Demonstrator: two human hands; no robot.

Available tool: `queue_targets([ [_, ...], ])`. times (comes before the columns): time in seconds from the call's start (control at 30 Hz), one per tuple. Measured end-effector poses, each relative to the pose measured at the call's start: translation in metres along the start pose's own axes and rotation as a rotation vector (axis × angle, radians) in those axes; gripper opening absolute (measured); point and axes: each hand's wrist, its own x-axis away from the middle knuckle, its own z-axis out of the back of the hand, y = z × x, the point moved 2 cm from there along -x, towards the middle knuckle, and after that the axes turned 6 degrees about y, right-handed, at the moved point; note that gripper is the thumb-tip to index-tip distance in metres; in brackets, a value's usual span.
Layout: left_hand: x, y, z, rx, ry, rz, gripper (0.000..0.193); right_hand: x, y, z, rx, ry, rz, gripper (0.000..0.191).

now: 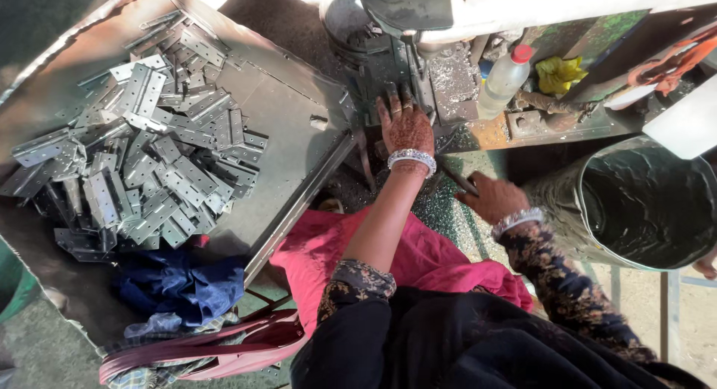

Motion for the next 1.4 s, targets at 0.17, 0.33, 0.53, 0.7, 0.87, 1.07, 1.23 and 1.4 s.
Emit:
queue_targets([
  [0.17, 0.026, -0.017, -0.003, 0.041, -0.004, -0.019, 0.054, 0.013, -0.003, -0.047, -0.112, 0.045, -0.025, 0.055],
  [0.33, 0.016, -0.019, -0.012, 0.071, -0.070, -0.004, 0.045, -0.010, 0.007, -0.029, 0.003, 0.005, -0.031, 0.060],
  [0.53, -0.009, -0.014, -0.013, 0.143, 0.147, 0.002, 0.050, -0.010, 0.012, -0.045, -0.119, 0.131, -0.016, 0.057],
  [0.7, -0.016, -0.023, -0.007, 0.032, -0.097, -0.040, 0.045, -0.026, 0.020, -0.041, -0.080, 0.047, -0.014, 0.057],
  [0.87, -0.020, -0.025, 0.004, -0.004, -0.018, -0.022, 0.046, -0.022, 0.012, -0.043, -0.085, 0.058, -0.019, 0.055],
  [1.07, -0.034, -0.025, 0.011, -0.013, -0.141, -0.041, 0.045, -0.034, 0.014, -0.048, -0.110, 0.010, -0.054, 0.056],
  [1.23, -0.057, -0.017, 0.012, -0.019, -0.162, -0.032, 0.044, -0.047, 0.024, -0.049, -0.230, -0.126, -0.117, 0.052],
  [1.4, -0.050, -0.025, -0.016, 0.069, -0.144, 0.009, 0.042, -0.004, -0.006, -0.055, -0.112, 0.054, -0.033, 0.054],
])
